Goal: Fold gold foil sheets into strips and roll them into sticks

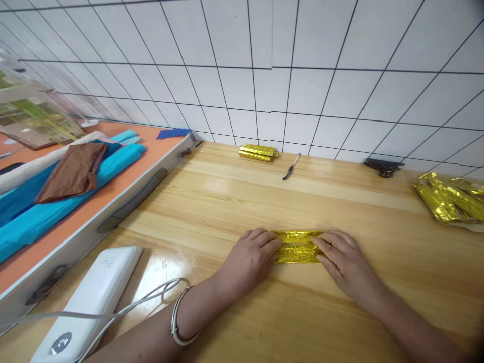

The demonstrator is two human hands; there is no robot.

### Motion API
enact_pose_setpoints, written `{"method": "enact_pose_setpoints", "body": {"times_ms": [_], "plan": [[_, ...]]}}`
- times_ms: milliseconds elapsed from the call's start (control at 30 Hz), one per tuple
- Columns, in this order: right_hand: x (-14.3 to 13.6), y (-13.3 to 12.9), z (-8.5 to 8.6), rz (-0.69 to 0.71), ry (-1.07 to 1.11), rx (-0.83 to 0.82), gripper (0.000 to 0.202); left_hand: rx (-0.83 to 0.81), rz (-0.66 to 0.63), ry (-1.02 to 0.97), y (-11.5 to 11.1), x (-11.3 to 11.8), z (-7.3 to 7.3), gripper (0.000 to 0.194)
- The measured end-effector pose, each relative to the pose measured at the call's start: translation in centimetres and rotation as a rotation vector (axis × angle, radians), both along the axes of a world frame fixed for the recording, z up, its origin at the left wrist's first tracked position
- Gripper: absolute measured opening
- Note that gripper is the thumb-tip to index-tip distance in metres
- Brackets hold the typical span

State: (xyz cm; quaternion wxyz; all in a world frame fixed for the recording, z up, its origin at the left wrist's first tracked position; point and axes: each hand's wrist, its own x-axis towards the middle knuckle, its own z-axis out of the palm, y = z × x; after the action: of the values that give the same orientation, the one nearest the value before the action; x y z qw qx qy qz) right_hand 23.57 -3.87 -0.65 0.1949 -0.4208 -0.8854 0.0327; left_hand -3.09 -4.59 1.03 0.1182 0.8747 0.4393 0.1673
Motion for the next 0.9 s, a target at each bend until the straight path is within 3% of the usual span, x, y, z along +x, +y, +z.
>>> {"method": "enact_pose_setpoints", "body": {"times_ms": [567, 900], "plan": [[-0.32, -0.38, 0.51, 0.034, 0.077, 0.005, 0.025, 0.012, -0.039, 0.024, 0.10, 0.65, 0.50, 0.024], [-0.56, -0.53, 0.61, 0.000, -0.099, -0.029, 0.037, 0.085, -0.115, 0.127, -0.09, 0.53, -0.17, 0.035]]}}
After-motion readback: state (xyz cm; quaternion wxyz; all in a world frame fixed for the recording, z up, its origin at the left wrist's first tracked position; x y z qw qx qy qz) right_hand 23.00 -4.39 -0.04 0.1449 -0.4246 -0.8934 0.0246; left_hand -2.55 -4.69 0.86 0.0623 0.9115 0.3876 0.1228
